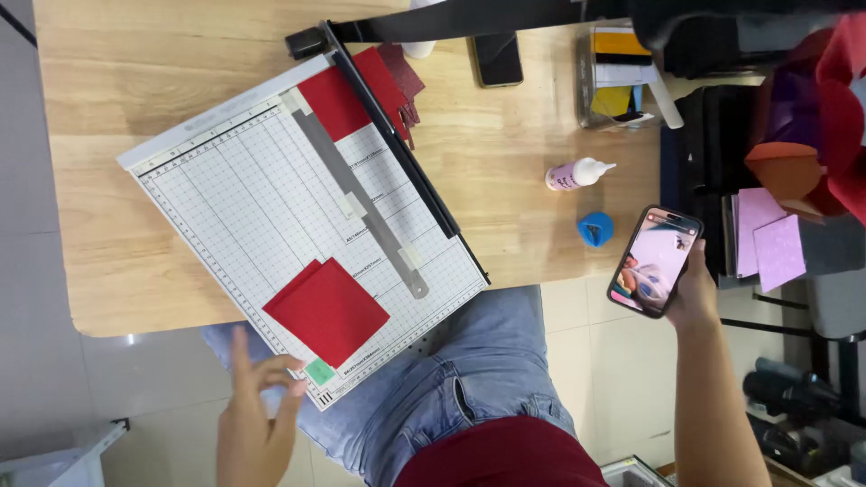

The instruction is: Cutting red cardstock into squares using a paper trimmer and applying tape

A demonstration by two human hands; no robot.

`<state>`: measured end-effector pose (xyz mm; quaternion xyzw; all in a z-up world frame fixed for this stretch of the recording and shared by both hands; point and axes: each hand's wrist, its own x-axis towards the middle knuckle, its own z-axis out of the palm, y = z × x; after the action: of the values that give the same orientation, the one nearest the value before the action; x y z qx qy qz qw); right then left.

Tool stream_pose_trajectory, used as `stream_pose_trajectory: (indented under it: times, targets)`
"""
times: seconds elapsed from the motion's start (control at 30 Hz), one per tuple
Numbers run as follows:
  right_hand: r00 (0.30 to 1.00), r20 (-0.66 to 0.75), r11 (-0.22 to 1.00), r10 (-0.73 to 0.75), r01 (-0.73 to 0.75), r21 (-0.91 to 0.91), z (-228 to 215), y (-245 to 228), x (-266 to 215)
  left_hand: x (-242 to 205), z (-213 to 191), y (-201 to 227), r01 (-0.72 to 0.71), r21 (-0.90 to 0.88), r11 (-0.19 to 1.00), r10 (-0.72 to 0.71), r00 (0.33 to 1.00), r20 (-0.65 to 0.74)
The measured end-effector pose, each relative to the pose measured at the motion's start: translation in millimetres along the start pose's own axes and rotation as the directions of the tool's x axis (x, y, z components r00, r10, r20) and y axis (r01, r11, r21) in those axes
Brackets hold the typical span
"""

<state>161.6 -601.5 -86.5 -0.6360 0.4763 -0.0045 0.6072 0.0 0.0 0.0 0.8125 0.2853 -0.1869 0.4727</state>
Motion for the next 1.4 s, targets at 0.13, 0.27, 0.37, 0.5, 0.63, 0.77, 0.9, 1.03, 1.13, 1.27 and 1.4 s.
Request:
stream_pose_trajectory:
  times: [0.13, 0.27, 0.37, 0.5, 0.63, 0.77, 0.9, 1.03, 1.13, 1.27, 1.4]
  targets:
    - [0.999, -0.034, 0.996, -0.04, 0.038, -0.081, 2.4, 20.9, 61.1, -10.0, -10.3, -31.4, -0.084, 0.05, 0.995, 0.093, 0.971, -0.22]
    - [0.997, -0.018, 0.993, 0.079, -0.081, -0.091, 28.7, 10.4, 37.5, -13.9, 0.7, -15.5, -0.062, -0.015, 0.998, 0.056, 0.97, -0.238]
    - [0.993, 0.061, 0.995, 0.099, -0.098, -0.015, 28.7, 19.4, 55.3, -9.7, 15.2, 2.4, 0.027, -0.008, 1.0, -0.028, 0.99, -0.138]
    - [0.993, -0.036, 0.994, 0.11, -0.109, 0.032, 20.0, 34.3, 82.3, -2.3, 27.1, -1.4, -0.086, 0.134, 0.987, 0.098, 0.992, -0.084]
    - [0.976, -0.19, 0.994, 0.104, -0.111, -0.023, 9.3, 44.9, 123.0, 3.5, 26.7, -10.1, -0.191, 0.216, 0.958, 0.218, 0.97, -0.107]
    - [0.98, -0.17, 0.933, -0.106, 0.039, -0.359, -3.3, 47.1, 147.0, 0.9, 29.4, -11.7, -0.203, 0.21, 0.956, 0.231, 0.965, -0.12]
    - [0.916, 0.122, 0.608, -0.381, 0.348, -0.714, 26.0, 15.7, 120.5, 3.6, 31.5, -8.4, -0.156, 0.205, 0.966, 0.177, 0.98, -0.087]
    - [0.979, 0.067, 0.496, -0.194, 0.157, -0.854, 79.6, -33.6, 62.0, 1.7, 38.2, -21.0, -0.187, 0.187, 0.964, 0.212, 0.969, -0.125]
    - [0.955, 0.137, 0.453, -0.262, 0.247, -0.856, 97.5, -41.4, 78.6, 9.4, 39.9, -30.9, -0.228, 0.231, 0.946, 0.271, 0.946, -0.178]
    - [0.975, 0.08, 0.438, -0.205, 0.165, -0.884, 104.8, -53.2, 73.7, 11.0, 40.1, -30.9, -0.157, 0.226, 0.961, 0.187, 0.975, -0.117]
    - [0.949, 0.191, 0.429, -0.251, 0.286, -0.857, 102.8, -53.0, 78.3, 22.4, 32.6, -4.3, -0.357, 0.261, 0.897, 0.398, 0.909, -0.126]
